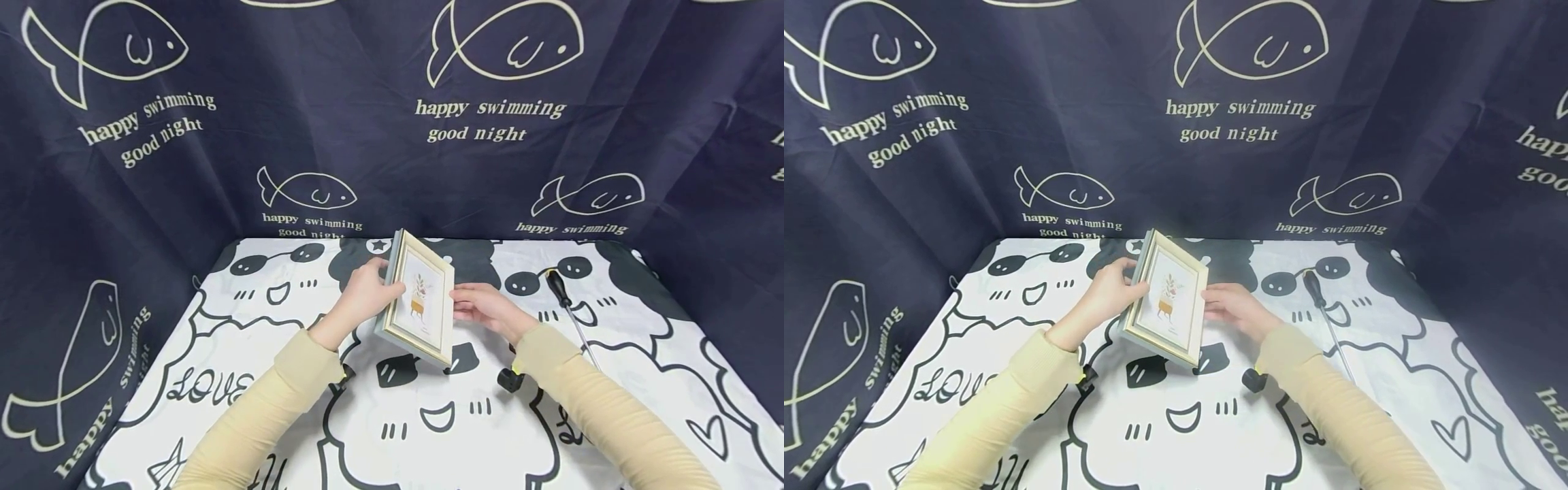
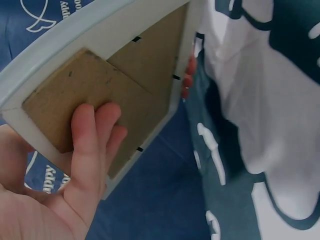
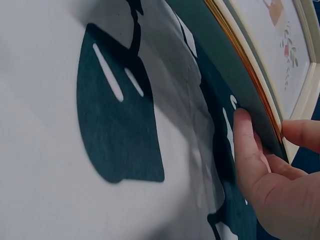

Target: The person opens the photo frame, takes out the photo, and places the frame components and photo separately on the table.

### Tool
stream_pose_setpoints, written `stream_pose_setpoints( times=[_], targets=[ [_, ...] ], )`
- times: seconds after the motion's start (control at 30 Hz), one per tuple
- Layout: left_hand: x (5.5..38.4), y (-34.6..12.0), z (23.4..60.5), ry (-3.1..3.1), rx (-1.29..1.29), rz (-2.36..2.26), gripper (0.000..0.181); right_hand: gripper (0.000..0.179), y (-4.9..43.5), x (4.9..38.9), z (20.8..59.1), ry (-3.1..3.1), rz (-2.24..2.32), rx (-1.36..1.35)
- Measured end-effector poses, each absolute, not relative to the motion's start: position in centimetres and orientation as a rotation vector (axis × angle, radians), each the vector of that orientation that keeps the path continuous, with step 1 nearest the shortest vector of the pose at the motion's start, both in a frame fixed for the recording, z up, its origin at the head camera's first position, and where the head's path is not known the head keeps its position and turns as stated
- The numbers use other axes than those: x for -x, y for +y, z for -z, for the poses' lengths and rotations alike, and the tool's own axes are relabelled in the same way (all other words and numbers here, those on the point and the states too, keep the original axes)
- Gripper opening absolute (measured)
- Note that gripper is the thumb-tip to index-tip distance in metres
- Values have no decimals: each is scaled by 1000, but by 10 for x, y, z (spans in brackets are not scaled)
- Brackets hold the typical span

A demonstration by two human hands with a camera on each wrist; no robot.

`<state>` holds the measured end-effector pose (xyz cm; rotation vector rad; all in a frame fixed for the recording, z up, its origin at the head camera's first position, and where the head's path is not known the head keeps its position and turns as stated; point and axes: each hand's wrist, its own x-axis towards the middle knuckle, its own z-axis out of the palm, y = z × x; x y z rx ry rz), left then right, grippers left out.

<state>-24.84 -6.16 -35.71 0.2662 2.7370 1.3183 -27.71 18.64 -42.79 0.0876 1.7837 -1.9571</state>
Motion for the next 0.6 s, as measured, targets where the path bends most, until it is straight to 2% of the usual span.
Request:
stream_pose_setpoints(
  times=[0.27, 0.6],
  targets=[
    [255, -64, 375, 2633, -177, -1329, 65, 54, 197, 276, 430, 1840, 1891, -96],
    [256, -60, 394, 2430, -89, -1453, 69, 52, 207, 275, 430, 1900, 1816, -111]
  ],
)
